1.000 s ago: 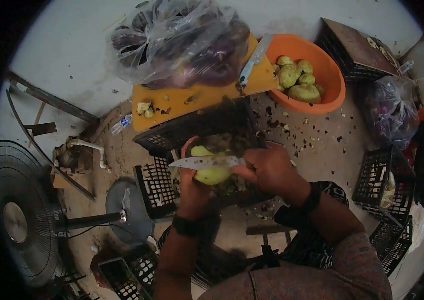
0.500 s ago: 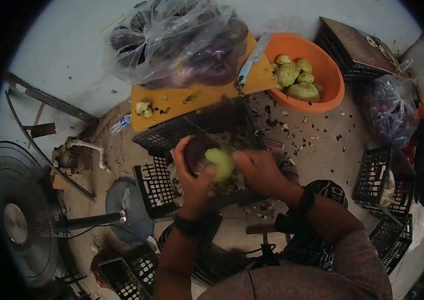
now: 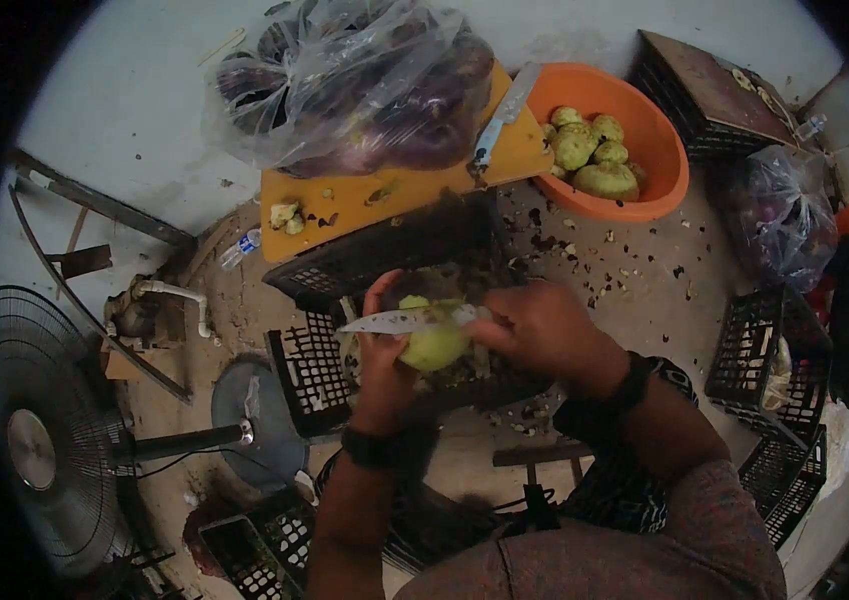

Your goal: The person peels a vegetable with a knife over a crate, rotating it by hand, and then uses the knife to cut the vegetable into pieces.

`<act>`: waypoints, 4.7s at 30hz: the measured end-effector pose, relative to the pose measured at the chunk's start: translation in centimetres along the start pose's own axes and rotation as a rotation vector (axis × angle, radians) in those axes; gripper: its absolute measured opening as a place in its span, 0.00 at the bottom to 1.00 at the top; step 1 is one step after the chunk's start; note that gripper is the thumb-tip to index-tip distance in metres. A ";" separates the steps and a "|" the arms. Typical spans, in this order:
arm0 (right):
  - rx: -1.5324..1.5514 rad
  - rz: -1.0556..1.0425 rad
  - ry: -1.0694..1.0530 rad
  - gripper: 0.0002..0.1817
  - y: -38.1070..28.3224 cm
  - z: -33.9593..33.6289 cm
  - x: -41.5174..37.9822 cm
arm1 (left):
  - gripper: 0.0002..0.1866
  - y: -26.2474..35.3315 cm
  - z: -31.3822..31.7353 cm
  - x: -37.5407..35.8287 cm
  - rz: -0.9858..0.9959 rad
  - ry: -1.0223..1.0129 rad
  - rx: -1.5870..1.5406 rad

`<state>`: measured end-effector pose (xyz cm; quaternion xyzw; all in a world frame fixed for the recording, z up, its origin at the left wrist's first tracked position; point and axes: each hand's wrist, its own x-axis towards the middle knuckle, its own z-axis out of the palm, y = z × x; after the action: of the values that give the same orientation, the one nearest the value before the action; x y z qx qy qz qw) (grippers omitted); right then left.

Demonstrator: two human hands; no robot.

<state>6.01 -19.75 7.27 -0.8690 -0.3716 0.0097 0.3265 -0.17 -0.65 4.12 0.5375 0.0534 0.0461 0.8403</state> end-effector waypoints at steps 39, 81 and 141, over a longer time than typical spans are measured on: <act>0.691 0.392 0.165 0.16 -0.3 2.8 0.5 | 0.33 -0.6 0.7 -0.2 0.014 0.125 -0.039; 0.413 0.140 0.244 0.14 -0.5 1.4 0.3 | 0.29 -2.7 -0.7 -0.1 -0.156 0.045 -0.420; 0.792 0.156 0.184 0.19 0.5 0.6 0.2 | 0.29 15.6 7.7 -7.8 -0.103 0.234 0.038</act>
<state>6.35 -19.53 6.54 -0.6990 -0.2413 0.0991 0.6659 -7.13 -2.10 21.77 0.5409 0.1794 0.0641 0.8193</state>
